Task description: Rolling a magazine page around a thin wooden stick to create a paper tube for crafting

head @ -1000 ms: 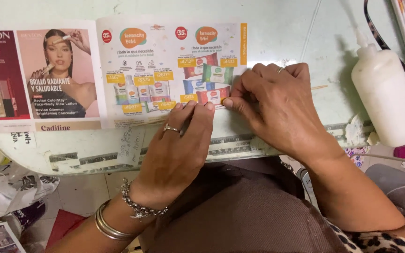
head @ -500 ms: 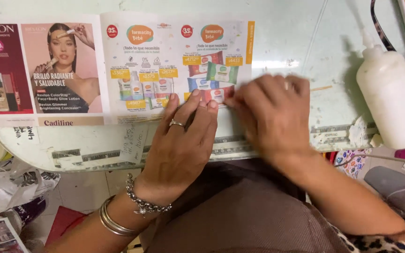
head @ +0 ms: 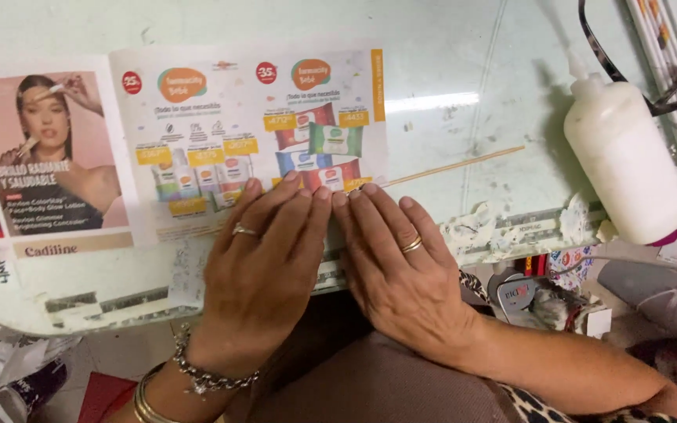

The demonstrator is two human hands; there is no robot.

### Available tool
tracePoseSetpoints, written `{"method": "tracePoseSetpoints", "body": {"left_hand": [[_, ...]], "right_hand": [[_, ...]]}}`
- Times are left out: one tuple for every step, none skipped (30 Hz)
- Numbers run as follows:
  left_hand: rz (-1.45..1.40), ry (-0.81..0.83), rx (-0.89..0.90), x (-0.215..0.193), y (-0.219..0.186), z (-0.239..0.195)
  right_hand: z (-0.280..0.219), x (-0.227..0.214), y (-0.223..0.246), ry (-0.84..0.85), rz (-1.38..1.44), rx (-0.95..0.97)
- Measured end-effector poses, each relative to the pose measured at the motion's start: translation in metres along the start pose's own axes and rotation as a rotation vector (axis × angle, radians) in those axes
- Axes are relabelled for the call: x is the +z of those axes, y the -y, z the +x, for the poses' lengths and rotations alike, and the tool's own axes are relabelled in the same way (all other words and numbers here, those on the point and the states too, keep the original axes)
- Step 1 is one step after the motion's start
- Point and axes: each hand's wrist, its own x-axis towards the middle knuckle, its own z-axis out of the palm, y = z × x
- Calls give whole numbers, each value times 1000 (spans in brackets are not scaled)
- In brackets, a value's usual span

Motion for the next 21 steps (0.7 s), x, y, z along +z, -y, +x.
{"method": "tracePoseSetpoints", "body": {"left_hand": [[-2,5,3,-1,-1,2],[-38,25,-46,-1,-1,3],[-74,46,-97,-2,-1,4],[-75,52,-97,-1,-3,5],[-45,109,-153,-1,-4,6],[-15,167,-210,-1,-5,6],[-9,169,-215,1,-6,6],[16,226,-263,3,-7,6],[40,285,-314,5,-9,6],[43,289,-322,4,-9,6],[31,300,-328,3,-9,6],[18,312,-334,3,-9,7],[17,309,-335,3,-9,6],[22,308,-337,3,-9,6],[28,305,-335,4,-8,7],[26,302,-333,3,-8,8],[34,312,-336,3,-8,8],[43,323,-339,2,-9,9],[40,316,-334,2,-9,9],[37,300,-336,2,-10,9],[35,284,-338,2,-10,10]], "right_hand": [[1,-1,0,3,3,5],[3,-1,0,-10,-9,5],[4,-2,0,-21,-19,4],[5,-3,0,-17,-15,6],[7,-4,0,-24,-30,-11],[8,-5,0,-31,-45,-29],[10,-6,0,-33,-39,-34],[12,-7,0,-32,-48,-31],[13,-8,0,-28,-56,-30],[13,-6,1,-27,-49,-36],[13,-5,2,-25,-62,-36],[12,-3,2,-22,-74,-36],[12,-4,3,-22,-77,-37],[12,-4,3,-26,-69,-35],[13,-5,3,-31,-62,-31],[14,-4,3,-32,-66,-30],[15,-5,4,-36,-71,-25],[16,-5,4,-40,-77,-20],[15,-6,4,-42,-84,-17],[14,-6,4,-30,-75,-18],[14,-7,4,-19,-63,-20]]}}
